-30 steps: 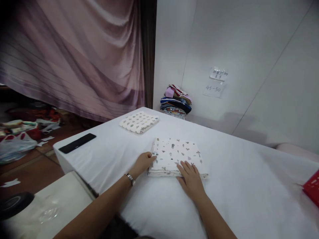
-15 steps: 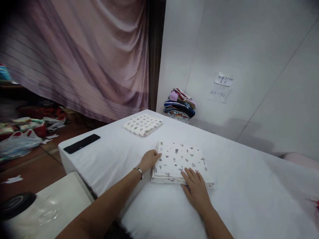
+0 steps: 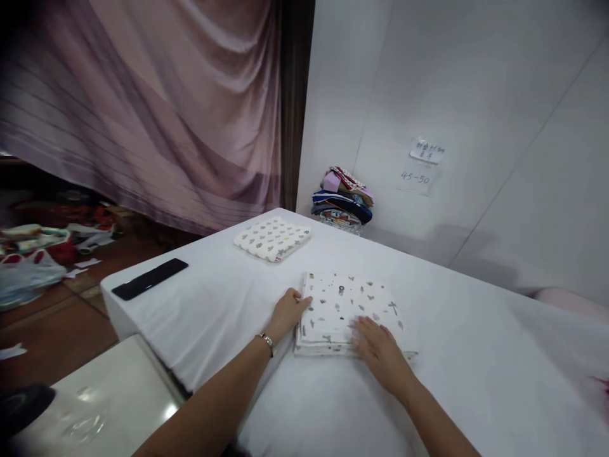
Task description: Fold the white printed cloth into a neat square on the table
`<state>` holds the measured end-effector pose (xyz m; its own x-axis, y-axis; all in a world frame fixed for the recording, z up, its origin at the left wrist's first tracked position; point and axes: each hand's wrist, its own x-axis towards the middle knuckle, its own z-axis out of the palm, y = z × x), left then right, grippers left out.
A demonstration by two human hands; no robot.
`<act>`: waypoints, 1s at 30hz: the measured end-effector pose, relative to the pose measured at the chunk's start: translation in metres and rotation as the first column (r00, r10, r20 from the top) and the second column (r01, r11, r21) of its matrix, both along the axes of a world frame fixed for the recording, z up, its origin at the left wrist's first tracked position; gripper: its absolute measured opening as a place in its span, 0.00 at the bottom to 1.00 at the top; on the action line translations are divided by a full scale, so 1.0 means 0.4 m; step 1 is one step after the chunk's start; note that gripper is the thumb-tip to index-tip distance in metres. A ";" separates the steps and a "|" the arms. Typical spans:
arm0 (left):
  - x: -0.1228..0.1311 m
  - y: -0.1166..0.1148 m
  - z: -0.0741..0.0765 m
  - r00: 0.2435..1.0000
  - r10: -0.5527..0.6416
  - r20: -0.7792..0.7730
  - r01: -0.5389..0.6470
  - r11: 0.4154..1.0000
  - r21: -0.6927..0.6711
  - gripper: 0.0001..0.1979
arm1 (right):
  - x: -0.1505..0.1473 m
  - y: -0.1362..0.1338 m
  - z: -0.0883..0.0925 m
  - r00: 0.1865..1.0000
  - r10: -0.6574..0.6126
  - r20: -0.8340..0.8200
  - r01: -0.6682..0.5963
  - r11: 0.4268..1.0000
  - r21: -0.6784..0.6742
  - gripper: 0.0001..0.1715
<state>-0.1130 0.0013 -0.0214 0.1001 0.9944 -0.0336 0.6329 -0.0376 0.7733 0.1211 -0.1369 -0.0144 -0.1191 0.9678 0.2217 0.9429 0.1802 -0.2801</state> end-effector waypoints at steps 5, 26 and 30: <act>0.001 -0.005 -0.008 0.999 -0.026 -0.039 0.027 0.999 0.025 0.13 | -0.108 0.151 0.067 0.989 0.085 -0.123 -0.080 0.996 0.038 0.26; -0.010 -0.029 0.033 0.902 -0.263 -0.342 0.271 0.962 -0.025 0.29 | -0.260 0.492 -0.005 0.999 -0.037 -0.034 0.030 0.980 -0.198 0.23; -0.012 -0.032 0.037 0.861 -0.319 -0.397 0.334 0.942 -0.034 0.30 | -0.271 0.500 -0.009 0.998 -0.063 -0.026 0.057 0.980 -0.193 0.25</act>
<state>-0.1178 -0.0117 -0.0067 0.4054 0.9082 -0.1042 0.8294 -0.3174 0.4597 0.0127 0.0632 -0.0179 -0.0556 0.9979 0.0339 0.9403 0.0638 -0.3343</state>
